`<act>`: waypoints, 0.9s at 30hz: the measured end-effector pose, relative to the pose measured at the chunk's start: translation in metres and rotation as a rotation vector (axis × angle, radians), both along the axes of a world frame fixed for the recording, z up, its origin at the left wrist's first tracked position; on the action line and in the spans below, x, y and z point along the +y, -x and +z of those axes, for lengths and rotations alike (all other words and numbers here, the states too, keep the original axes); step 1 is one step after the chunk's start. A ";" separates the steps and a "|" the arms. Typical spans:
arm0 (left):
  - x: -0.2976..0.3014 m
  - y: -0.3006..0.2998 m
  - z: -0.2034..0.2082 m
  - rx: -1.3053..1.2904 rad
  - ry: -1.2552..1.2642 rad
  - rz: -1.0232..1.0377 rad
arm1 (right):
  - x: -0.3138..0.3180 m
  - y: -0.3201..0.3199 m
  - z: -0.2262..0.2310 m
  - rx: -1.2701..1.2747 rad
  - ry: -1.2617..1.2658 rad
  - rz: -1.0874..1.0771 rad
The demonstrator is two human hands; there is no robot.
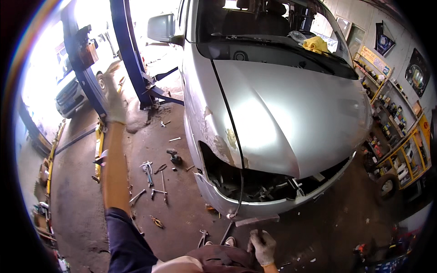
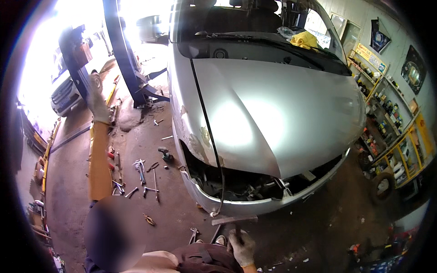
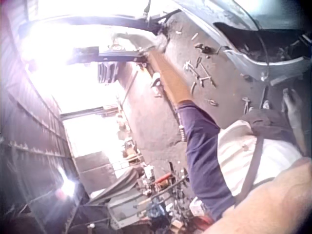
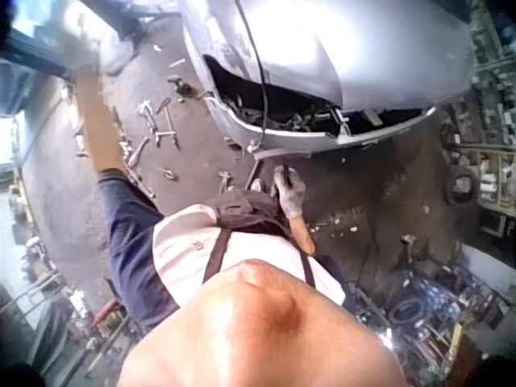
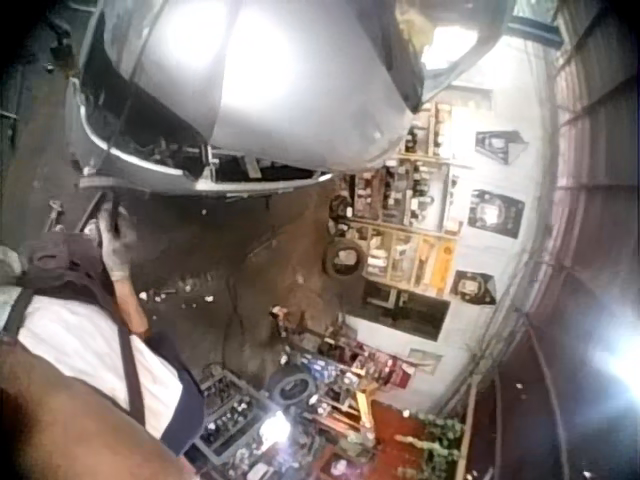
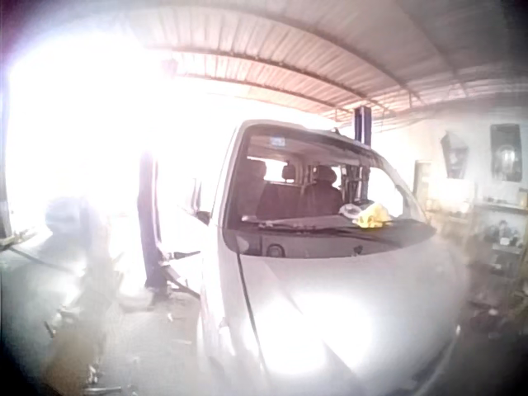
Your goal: The person works on the front of a silver car in a garage. They use a hammer and a metal tool to tap and shape the hood and front fender area, repeatedly striking the metal to smooth out dents and align the panels.
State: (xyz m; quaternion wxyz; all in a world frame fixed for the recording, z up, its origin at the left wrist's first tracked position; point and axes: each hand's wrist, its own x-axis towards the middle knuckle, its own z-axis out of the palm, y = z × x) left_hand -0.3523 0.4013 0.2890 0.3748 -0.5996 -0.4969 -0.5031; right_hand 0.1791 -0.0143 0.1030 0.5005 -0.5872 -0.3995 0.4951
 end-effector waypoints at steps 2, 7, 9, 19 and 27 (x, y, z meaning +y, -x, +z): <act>-0.021 0.142 0.081 -0.335 -0.081 -0.169 | -0.001 -0.007 0.002 0.018 0.011 -0.017; -0.078 0.176 0.233 0.263 -0.509 0.514 | -0.035 -0.033 -0.048 -0.197 0.170 -0.157; 0.024 0.063 0.168 0.249 -0.444 0.379 | -0.029 -0.030 -0.053 -0.261 0.219 -0.258; 0.132 -0.227 0.049 -0.394 0.127 -0.407 | -0.030 0.095 -0.092 0.115 0.245 -0.795; 0.146 -0.195 0.062 -0.371 0.145 -0.728 | 0.016 0.181 -0.038 0.172 0.226 -0.826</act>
